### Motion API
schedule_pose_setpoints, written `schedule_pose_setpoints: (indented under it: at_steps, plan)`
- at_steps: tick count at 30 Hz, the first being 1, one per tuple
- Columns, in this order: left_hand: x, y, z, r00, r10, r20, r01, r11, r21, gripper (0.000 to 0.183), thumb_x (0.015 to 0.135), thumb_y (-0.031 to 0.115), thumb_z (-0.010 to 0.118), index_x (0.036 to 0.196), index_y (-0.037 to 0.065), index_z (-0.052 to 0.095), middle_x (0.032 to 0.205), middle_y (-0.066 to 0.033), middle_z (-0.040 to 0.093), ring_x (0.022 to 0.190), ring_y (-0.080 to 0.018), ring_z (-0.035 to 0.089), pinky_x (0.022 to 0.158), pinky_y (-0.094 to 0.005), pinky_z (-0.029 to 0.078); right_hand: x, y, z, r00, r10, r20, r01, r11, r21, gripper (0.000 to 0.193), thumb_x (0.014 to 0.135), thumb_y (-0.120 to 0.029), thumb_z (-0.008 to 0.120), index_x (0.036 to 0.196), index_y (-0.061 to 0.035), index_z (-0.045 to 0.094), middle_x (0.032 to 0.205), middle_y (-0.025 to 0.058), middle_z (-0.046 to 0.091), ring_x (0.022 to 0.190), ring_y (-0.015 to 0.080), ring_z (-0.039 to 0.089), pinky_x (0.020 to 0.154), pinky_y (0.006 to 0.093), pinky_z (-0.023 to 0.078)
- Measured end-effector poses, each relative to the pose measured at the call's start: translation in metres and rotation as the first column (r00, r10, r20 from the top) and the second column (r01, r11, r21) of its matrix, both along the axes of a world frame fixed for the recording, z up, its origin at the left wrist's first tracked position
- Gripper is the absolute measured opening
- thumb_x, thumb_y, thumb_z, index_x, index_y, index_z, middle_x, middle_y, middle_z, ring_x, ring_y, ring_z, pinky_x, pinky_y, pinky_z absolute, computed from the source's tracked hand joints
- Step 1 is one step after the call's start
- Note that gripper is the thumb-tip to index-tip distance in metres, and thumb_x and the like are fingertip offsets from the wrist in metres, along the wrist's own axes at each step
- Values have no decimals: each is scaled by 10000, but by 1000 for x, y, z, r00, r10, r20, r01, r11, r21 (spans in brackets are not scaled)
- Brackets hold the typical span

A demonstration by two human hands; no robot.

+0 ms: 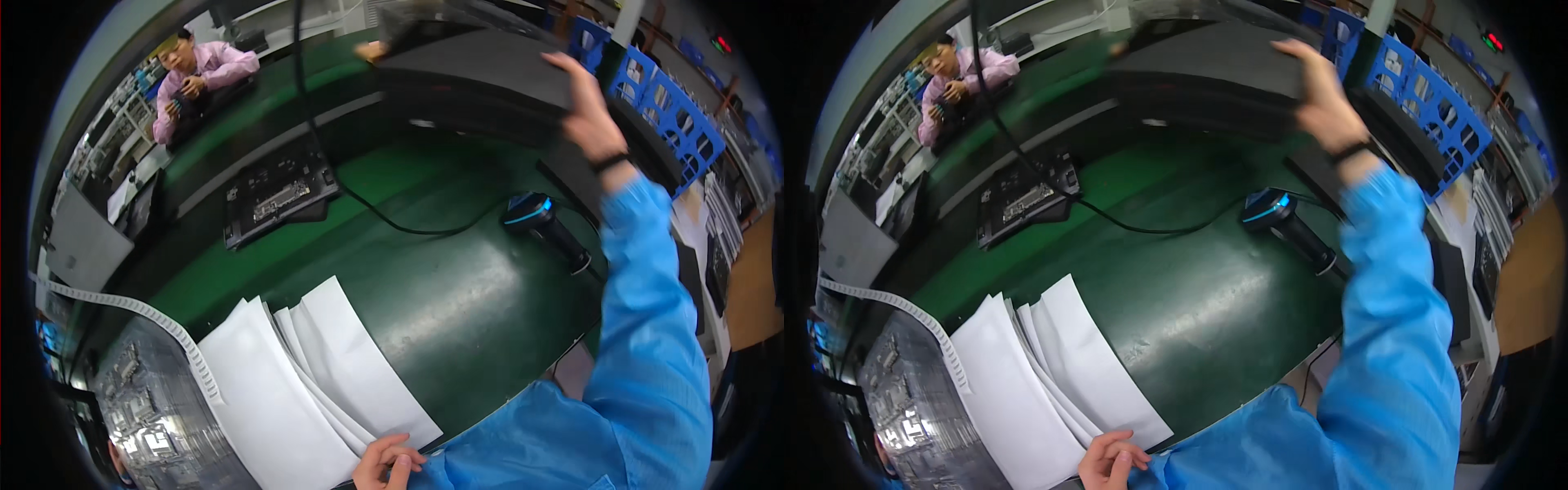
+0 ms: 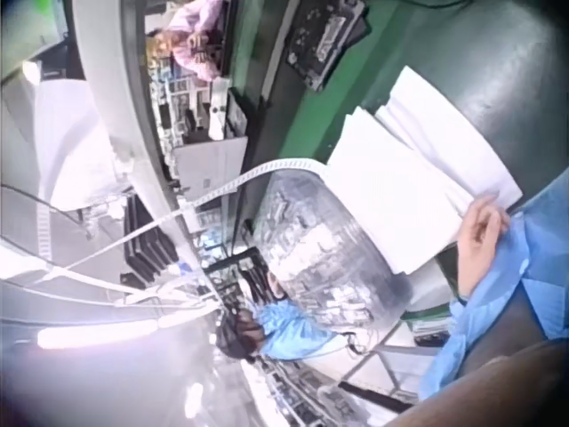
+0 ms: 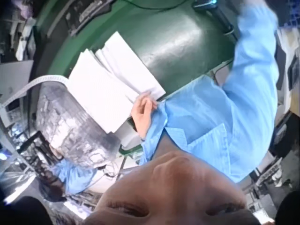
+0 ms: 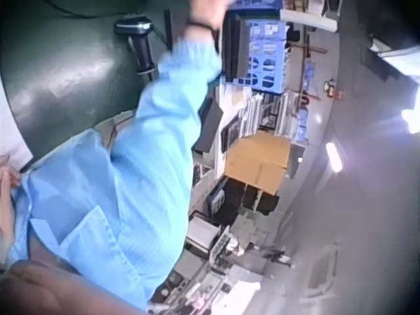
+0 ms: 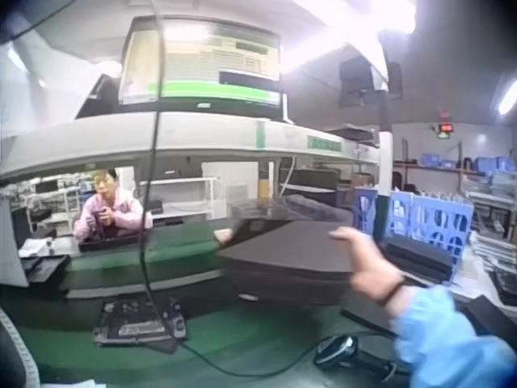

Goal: Assembling internal circuit boards and batteries into electronic device housings on a production line.

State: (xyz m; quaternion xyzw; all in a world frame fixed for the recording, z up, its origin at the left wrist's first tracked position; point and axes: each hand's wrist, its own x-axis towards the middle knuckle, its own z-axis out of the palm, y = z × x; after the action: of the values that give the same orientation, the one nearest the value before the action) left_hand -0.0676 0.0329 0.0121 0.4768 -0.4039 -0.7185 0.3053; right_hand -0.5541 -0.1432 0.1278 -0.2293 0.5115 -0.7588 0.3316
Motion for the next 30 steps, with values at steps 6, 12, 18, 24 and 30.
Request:
schedule_pose_setpoints:
  at_steps: [6, 12, 18, 24, 30]
  plan:
    - [0, -7, 13, 989, -147, 25, 148, 988, -42, 270, 994, 36, 588, 1250, -46, 567, 895, -61, 652, 796, -115, 581, 731, -235, 469, -94, 198, -55, 930, -325, 172, 324, 945, 31, 413, 825, -342, 745, 1136, -82, 668, 1147, 97, 692, 1030, 287, 658, 903, 442, 532]
    - [-5, -18, 27, 968, -238, 79, 243, 968, -61, 273, 958, 7, 591, 1228, -34, 585, 897, -75, 675, 797, -120, 610, 720, -251, 493, -101, 231, -98, 848, -464, -257, 530, 717, 453, 630, 816, -72, 738, 1412, -139, 544, 782, 9, 542, 708, 134, 558, 664, 284, 505]
    - [10, -27, 41, 933, -311, 180, 358, 759, -544, 54, 844, -6, 723, 871, -6, 677, 827, -111, 670, 745, -218, 659, 666, -314, 515, -101, 246, -82, -277, -582, -765, 820, 271, -503, 344, 902, -201, 760, 1074, 90, 697, 955, 139, 734, 830, 219, 669, 821, 344, 534]
    - [29, -28, 52, 703, 253, 665, 320, 722, -613, 331, 785, 14, 763, 1074, -17, 604, 1021, -168, 633, 943, -297, 623, 814, -384, 484, 199, 148, -126, 705, -38, -708, 146, 985, 92, 55, 932, 2, 604, 961, 26, 645, 865, 96, 645, 785, 163, 643, 713, 286, 517]
    - [37, -8, 13, 395, 575, 717, 309, 651, -693, 309, 739, -40, 735, 1046, -33, 710, 1086, -211, 693, 1045, -381, 670, 871, -414, 547, 312, 127, -132, 593, 573, -566, -579, 792, 195, 54, 838, 54, 673, 891, 59, 686, 766, 130, 700, 708, 164, 685, 656, 250, 510]
